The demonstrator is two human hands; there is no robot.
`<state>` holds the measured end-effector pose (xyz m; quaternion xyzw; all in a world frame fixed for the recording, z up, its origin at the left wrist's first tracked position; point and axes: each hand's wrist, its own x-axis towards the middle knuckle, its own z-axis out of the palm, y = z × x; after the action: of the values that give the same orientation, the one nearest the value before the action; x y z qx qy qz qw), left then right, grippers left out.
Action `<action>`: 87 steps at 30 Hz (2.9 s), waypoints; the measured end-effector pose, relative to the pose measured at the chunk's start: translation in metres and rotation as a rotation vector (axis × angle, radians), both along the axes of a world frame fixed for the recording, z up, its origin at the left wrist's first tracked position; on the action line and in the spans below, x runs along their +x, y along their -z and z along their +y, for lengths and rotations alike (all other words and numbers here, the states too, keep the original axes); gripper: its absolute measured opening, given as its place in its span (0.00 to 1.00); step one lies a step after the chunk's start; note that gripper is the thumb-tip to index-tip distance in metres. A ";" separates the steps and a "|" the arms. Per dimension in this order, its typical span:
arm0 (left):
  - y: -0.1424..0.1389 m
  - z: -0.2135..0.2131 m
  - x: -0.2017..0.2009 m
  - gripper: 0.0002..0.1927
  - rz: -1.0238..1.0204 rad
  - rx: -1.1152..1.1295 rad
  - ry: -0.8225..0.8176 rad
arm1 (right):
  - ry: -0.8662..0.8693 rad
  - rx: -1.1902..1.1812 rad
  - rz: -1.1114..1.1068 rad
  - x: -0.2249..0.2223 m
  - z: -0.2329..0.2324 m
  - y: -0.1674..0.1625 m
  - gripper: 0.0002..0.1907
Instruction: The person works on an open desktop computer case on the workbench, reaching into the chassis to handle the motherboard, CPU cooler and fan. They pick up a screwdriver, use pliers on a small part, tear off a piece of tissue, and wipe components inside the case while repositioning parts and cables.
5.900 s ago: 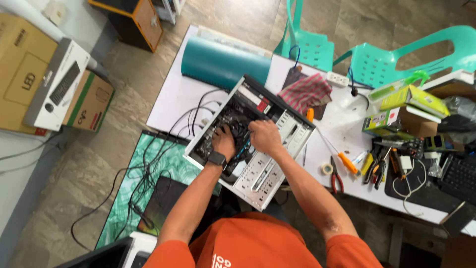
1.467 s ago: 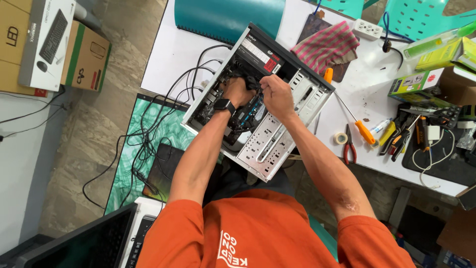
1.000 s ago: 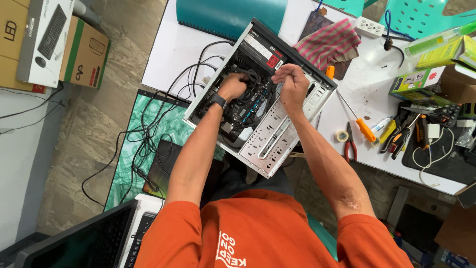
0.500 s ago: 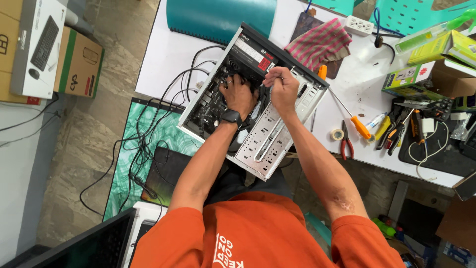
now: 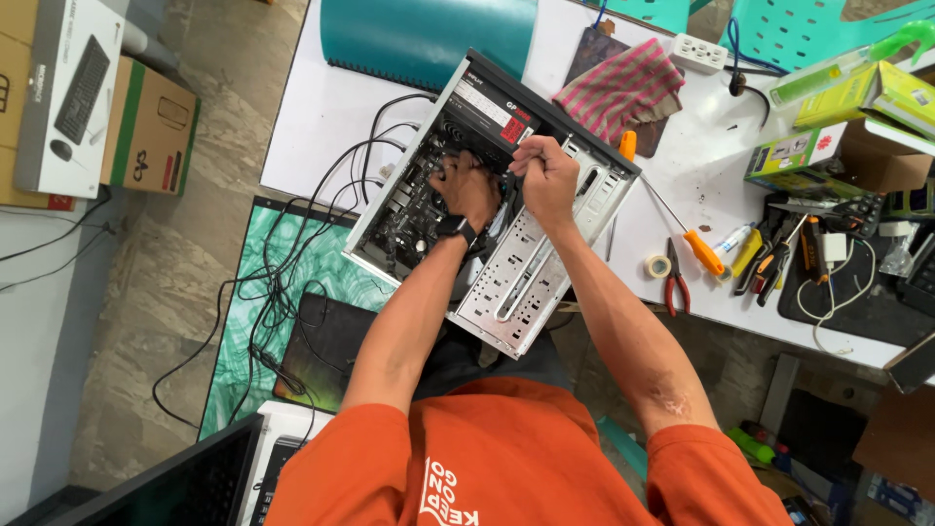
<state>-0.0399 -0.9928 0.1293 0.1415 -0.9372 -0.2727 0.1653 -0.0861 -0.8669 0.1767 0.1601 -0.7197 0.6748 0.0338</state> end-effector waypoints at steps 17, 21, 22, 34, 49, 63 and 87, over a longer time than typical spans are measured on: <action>-0.020 -0.067 0.009 0.33 -0.337 0.238 0.113 | -0.001 0.038 0.003 0.002 0.001 0.005 0.14; -0.028 -0.053 0.039 0.50 -0.462 0.032 0.139 | 0.010 0.086 0.010 0.004 -0.001 0.002 0.14; -0.028 -0.049 0.043 0.48 -0.455 0.015 0.101 | -0.002 0.107 0.024 0.005 0.000 0.001 0.14; -0.003 -0.073 0.047 0.35 -0.412 0.242 0.096 | -0.022 0.202 0.118 0.004 0.002 0.001 0.15; 0.004 -0.056 0.076 0.09 -0.452 0.113 -0.175 | -0.043 0.301 0.271 0.009 0.003 -0.003 0.13; 0.004 -0.048 0.069 0.07 -0.591 -0.062 -0.073 | -0.058 0.338 0.243 0.011 0.006 -0.007 0.11; -0.001 -0.044 0.063 0.36 -0.437 0.156 -0.223 | -0.029 0.378 0.323 0.011 0.007 -0.010 0.12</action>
<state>0.0228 -1.0369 0.1304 0.3117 -0.9055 -0.2871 -0.0235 -0.0755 -0.8600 0.1866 0.2799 -0.8158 0.4944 0.1081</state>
